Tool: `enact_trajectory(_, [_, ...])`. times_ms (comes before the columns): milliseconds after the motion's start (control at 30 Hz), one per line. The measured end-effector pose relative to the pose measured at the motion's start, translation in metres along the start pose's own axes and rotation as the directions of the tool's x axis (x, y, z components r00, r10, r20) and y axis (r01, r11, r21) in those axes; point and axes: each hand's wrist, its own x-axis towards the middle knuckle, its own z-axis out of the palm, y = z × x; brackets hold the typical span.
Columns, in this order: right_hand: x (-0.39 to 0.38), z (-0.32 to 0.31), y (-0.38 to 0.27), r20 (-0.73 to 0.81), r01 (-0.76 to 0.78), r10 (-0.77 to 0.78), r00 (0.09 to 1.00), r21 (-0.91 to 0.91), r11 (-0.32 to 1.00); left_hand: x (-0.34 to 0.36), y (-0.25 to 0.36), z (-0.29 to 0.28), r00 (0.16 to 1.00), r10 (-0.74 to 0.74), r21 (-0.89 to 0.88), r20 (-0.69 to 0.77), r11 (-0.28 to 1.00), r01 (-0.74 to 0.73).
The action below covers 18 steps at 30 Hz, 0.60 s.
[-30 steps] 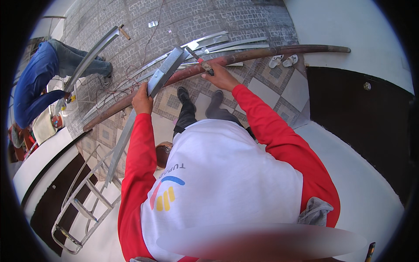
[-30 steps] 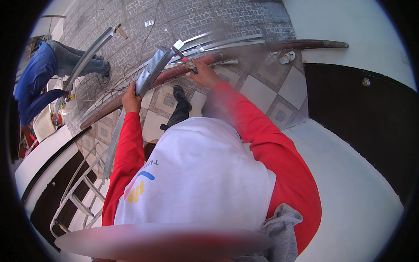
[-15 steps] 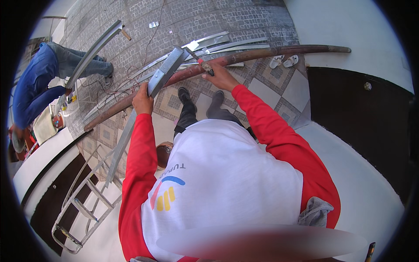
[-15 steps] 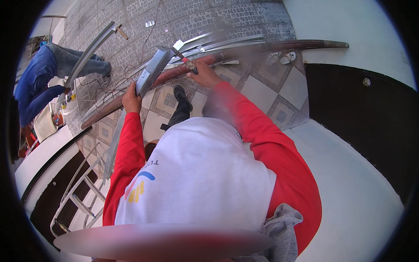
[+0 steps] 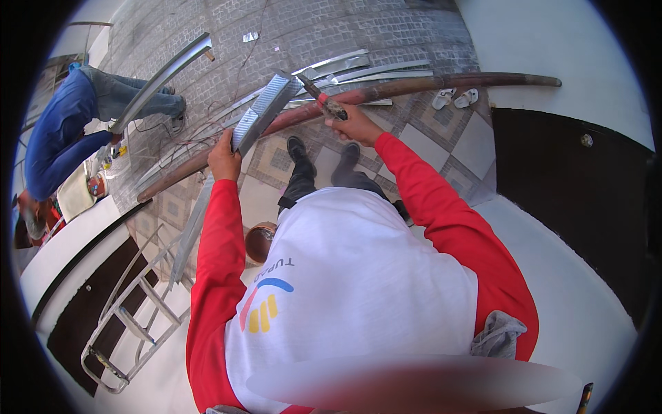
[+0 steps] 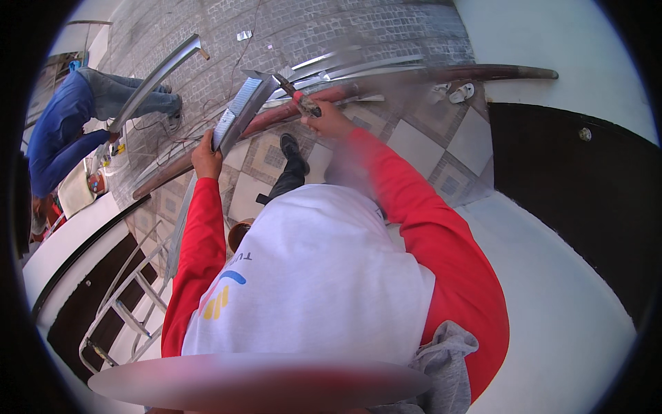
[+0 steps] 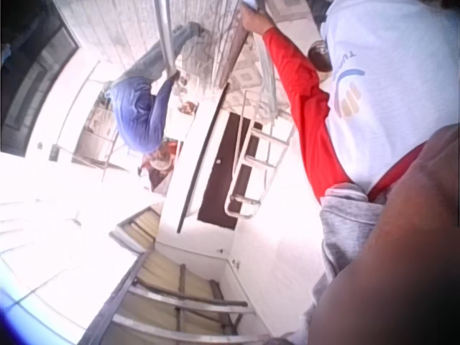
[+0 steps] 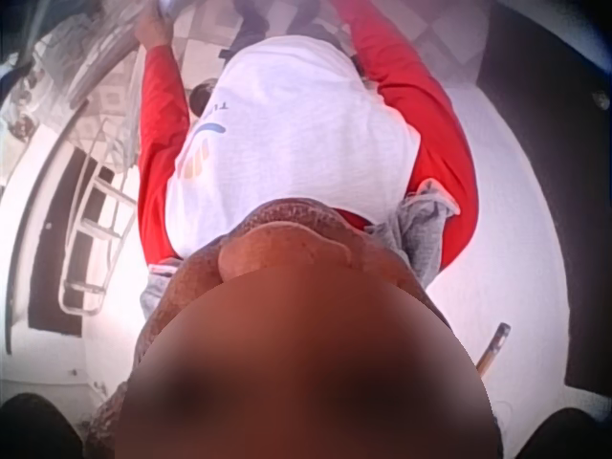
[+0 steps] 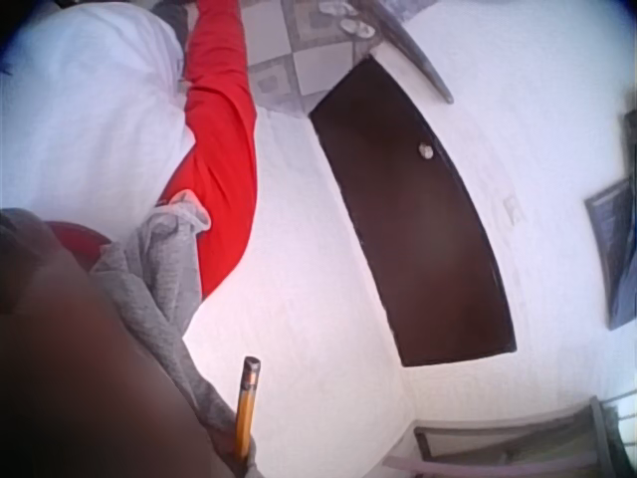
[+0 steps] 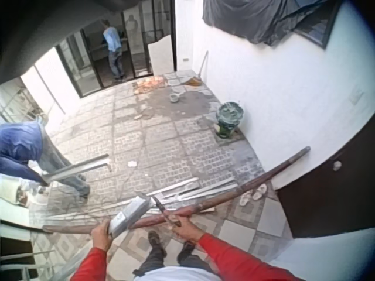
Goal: The person cuts a metal trim piece with shears, then climbs a ladder to fit and secure the trim along a wall or ceiling edge. They use a tape measure to check dimensions before and after positioning the trim.
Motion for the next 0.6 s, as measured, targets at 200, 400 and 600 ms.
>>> enact_trajectory(200, [-0.011, 0.003, 0.0, 0.258, -0.165, 0.034, 0.965, 0.507, 0.846, -0.006, 0.004, -0.006, 1.0, -0.002, -0.033, -0.017, 0.999, 0.002])
enact_trajectory(400, [-0.016, 0.009, -0.006, 0.395, -0.231, -0.067, 0.916, 0.658, 0.716, -0.009, -0.001, -0.002, 0.999, 0.019, -0.076, -0.026, 0.997, -0.021])
enact_trajectory(600, [-0.047, -0.012, -0.02, 0.226, -0.136, 0.037, 0.973, 0.438, 0.889, 0.019, -0.023, -0.001, 0.996, 0.03, -0.064, 0.083, 0.998, -0.025])
